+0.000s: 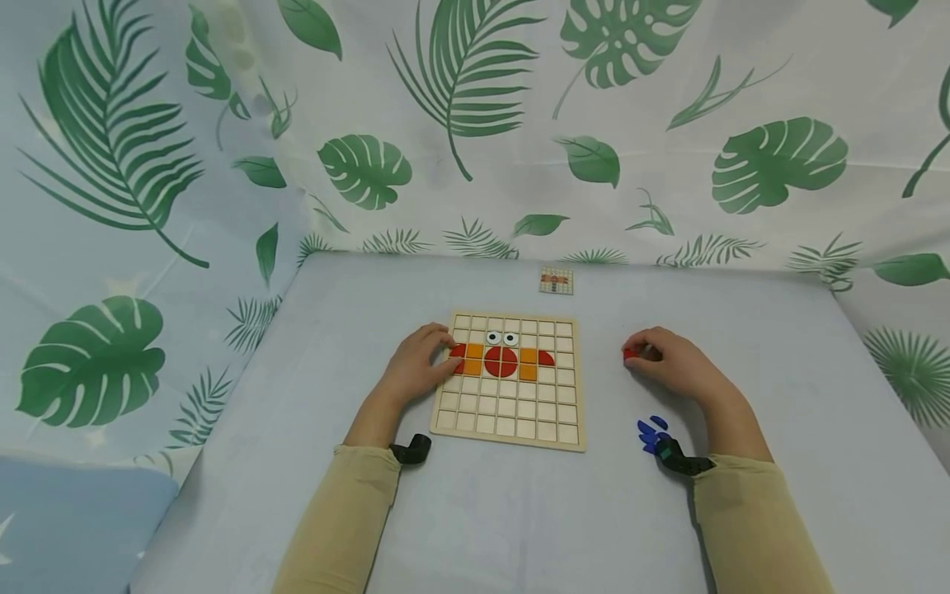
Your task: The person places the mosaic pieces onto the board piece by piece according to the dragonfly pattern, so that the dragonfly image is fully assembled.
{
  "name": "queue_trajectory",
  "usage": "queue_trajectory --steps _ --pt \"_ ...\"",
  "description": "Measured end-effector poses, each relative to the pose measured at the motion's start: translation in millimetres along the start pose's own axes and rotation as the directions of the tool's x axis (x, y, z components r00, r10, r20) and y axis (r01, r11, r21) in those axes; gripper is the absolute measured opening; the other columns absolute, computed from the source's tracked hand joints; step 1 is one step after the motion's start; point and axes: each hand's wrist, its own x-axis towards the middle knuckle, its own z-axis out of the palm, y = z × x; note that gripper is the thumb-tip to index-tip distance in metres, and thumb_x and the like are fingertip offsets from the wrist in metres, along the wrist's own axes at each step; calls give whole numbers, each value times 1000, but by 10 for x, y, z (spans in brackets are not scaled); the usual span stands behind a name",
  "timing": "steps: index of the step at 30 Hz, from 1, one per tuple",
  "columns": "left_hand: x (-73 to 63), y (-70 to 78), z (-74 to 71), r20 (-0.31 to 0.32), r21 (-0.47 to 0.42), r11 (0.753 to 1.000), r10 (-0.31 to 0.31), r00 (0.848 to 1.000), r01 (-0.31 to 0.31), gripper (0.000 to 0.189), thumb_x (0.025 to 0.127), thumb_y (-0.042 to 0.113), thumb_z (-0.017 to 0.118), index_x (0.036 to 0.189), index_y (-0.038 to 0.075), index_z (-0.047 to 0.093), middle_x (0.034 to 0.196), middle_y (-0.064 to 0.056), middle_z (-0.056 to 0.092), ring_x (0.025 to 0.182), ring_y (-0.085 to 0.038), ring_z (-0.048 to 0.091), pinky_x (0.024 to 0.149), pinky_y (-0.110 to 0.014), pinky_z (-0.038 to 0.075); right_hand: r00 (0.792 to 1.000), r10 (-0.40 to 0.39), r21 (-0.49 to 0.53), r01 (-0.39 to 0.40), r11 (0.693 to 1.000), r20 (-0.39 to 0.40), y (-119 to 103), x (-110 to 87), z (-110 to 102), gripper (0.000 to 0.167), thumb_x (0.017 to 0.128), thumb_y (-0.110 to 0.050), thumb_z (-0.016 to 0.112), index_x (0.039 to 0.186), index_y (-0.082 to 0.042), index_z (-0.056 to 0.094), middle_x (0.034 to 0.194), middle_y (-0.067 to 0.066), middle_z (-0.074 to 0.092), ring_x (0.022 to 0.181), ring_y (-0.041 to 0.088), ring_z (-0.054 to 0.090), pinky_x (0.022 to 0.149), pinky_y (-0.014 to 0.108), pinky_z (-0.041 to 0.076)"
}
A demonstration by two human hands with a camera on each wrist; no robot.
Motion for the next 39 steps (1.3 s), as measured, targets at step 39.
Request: queue_trajectory --steps 39 --pt "7 26 -18 12 18 1000 -1 1000 1 30 93 39 66 113 17 61 137 -3 55 131 -24 50 115 -41 39 982 -111 98 97 990 155 -1067 233 459 25 89 -27 74 108 -14 66 98 1 65 86 17 56 74 31 48"
